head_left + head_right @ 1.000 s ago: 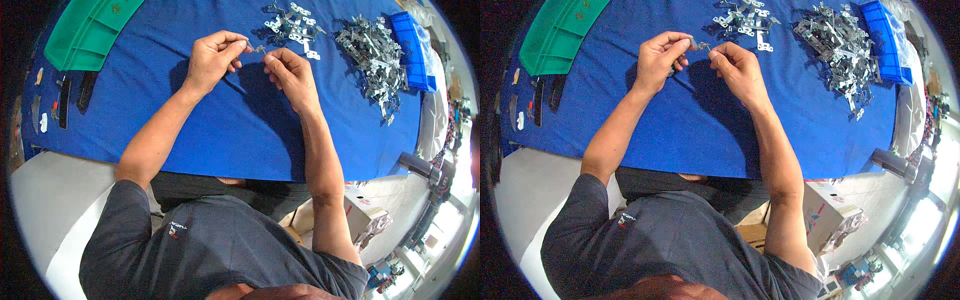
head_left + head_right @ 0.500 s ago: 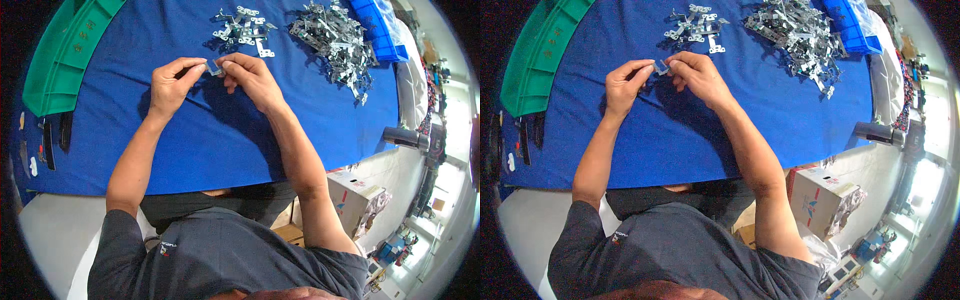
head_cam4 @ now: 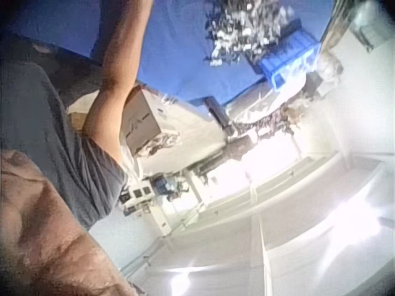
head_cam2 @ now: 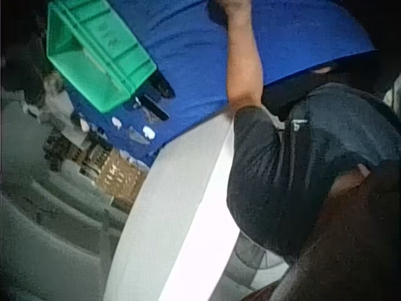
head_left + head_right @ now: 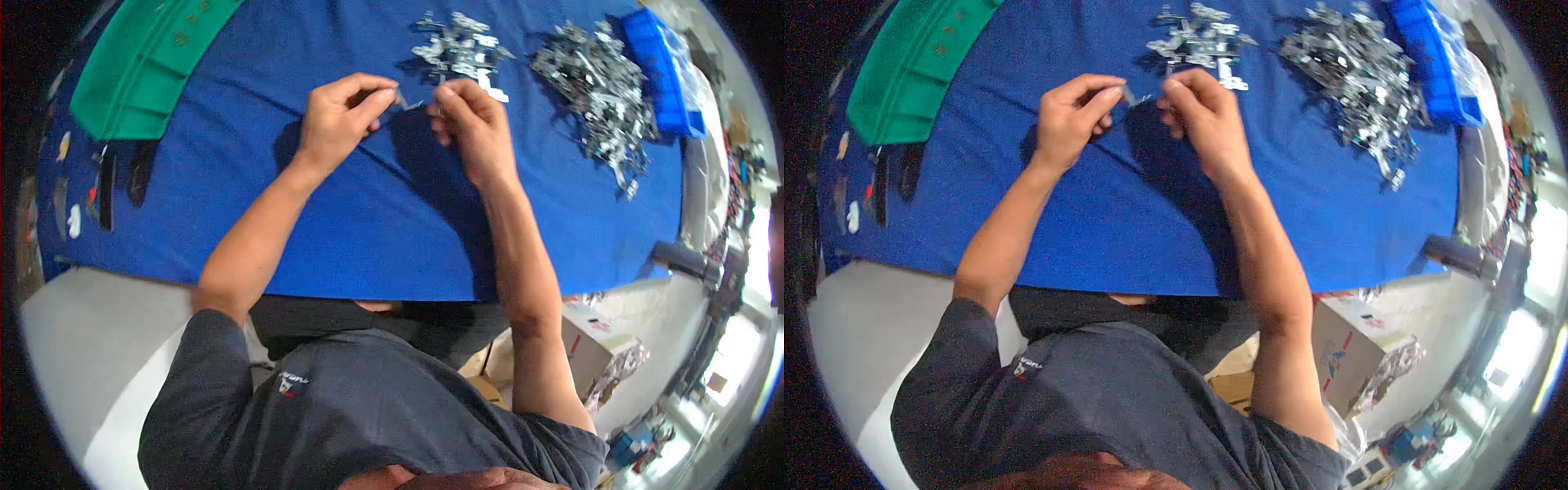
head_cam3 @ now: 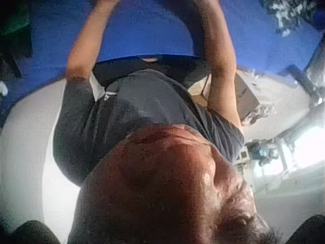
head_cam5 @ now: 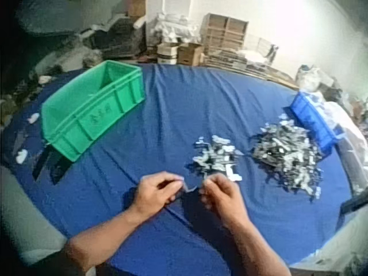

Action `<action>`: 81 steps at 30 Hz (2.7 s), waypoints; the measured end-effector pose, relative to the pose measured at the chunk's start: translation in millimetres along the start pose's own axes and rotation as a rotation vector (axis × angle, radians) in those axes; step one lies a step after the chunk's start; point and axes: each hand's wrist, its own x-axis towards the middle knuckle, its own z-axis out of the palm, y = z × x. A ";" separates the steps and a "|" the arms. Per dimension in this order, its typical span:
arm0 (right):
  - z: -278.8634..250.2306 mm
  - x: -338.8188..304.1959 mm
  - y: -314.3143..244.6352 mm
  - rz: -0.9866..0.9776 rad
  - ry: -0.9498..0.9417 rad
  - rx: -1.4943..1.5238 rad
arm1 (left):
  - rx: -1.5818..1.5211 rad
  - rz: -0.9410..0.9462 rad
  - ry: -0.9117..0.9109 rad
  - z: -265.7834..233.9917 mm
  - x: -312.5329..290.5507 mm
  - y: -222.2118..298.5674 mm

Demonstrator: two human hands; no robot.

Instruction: The person picks up a metal bracket and a wire clip by hand, fits the clip into the bracket, and repeats the process with another set of parts.

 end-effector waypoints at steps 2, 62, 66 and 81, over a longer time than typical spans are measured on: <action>3.0 -3.4 -1.7 0.049 -0.010 -0.017 | -0.194 -0.042 0.059 -0.6 4.1 -5.0; 10.3 -4.4 4.7 -0.012 -0.126 -0.200 | -0.020 -0.044 0.120 -0.8 0.0 -2.9; 8.3 -3.8 3.5 -0.020 -0.122 -0.293 | 0.088 0.117 0.144 -0.7 0.0 -11.9; 10.0 -4.0 5.4 -0.059 -0.107 -0.299 | 0.185 0.124 0.134 -0.9 -1.1 -8.0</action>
